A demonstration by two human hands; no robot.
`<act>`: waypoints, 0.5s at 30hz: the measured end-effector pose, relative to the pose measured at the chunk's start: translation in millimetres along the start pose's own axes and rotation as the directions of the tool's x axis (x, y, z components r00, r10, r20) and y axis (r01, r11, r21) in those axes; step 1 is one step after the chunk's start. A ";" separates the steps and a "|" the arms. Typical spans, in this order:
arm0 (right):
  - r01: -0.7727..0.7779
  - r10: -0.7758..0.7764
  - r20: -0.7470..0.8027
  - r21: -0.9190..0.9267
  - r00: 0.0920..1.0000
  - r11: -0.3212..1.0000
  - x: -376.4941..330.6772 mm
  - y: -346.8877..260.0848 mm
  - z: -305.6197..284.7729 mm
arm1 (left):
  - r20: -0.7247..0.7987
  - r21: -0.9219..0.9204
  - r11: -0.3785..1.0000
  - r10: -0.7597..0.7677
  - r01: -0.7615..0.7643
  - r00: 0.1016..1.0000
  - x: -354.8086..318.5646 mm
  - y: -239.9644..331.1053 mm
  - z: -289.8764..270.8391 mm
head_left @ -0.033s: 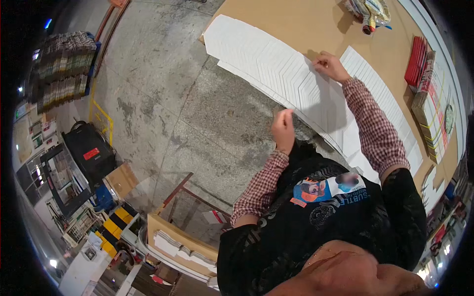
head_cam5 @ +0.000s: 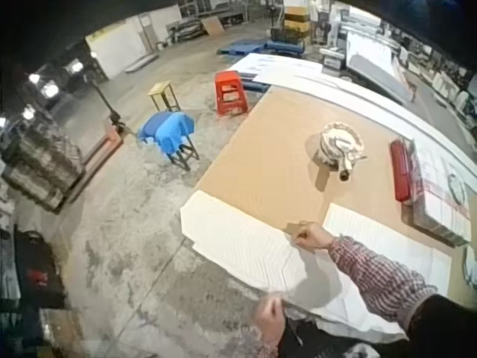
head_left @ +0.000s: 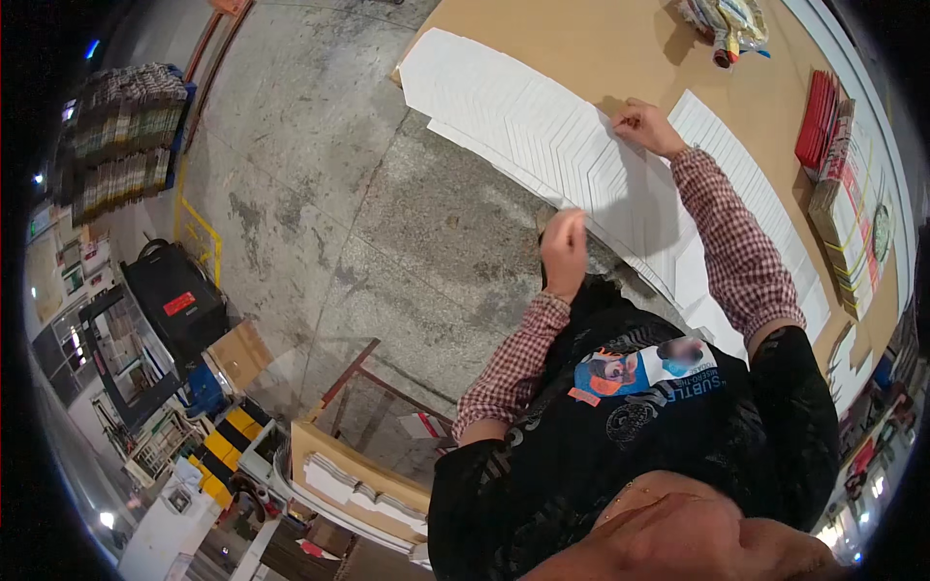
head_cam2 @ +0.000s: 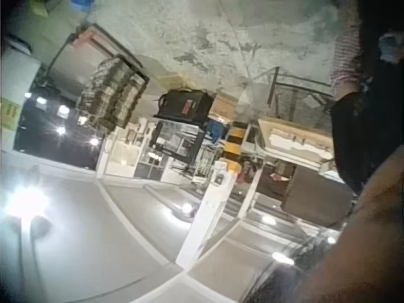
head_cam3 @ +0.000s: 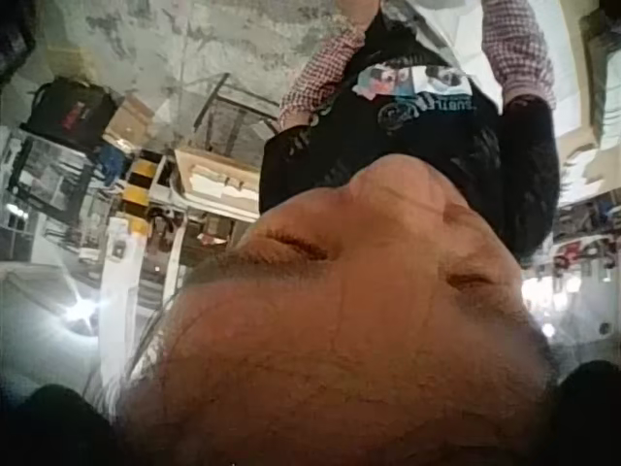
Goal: Applying a white adhesive substance to paper components using a hand brush.
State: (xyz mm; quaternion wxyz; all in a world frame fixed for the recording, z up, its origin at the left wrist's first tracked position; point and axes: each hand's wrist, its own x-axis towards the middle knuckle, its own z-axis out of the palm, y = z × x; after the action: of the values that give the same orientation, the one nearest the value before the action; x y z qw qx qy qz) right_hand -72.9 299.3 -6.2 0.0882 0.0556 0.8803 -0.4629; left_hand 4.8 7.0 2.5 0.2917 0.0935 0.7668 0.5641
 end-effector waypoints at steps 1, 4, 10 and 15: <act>0.026 -0.027 0.049 0.028 0.998 0.999 -0.5 1.7 3.2 | 0.027 0.272 0.911 0.313 -0.309 0.949 -1.0 2.8 5.0; 0.095 -0.094 -0.010 0.099 0.995 0.991 20.8 10.5 -8.7 | 0.100 0.583 0.700 0.443 -0.414 0.891 40.6 29.6 13.1; -0.011 0.010 0.029 0.055 1.000 0.998 9.7 -18.8 -3.0 | 0.162 0.659 0.655 0.357 -0.370 0.920 31.3 8.4 8.3; -0.247 0.254 0.073 -0.091 0.964 0.965 -15.6 14.9 1.3 | 0.178 0.686 0.615 0.376 -0.389 0.909 36.8 5.0 9.5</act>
State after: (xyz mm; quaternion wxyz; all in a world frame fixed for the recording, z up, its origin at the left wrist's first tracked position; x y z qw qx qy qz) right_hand -54.9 306.4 -15.7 0.1854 0.1434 0.8797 -0.4137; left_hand -20.7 33.8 -7.4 0.1125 0.3637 0.8831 0.2743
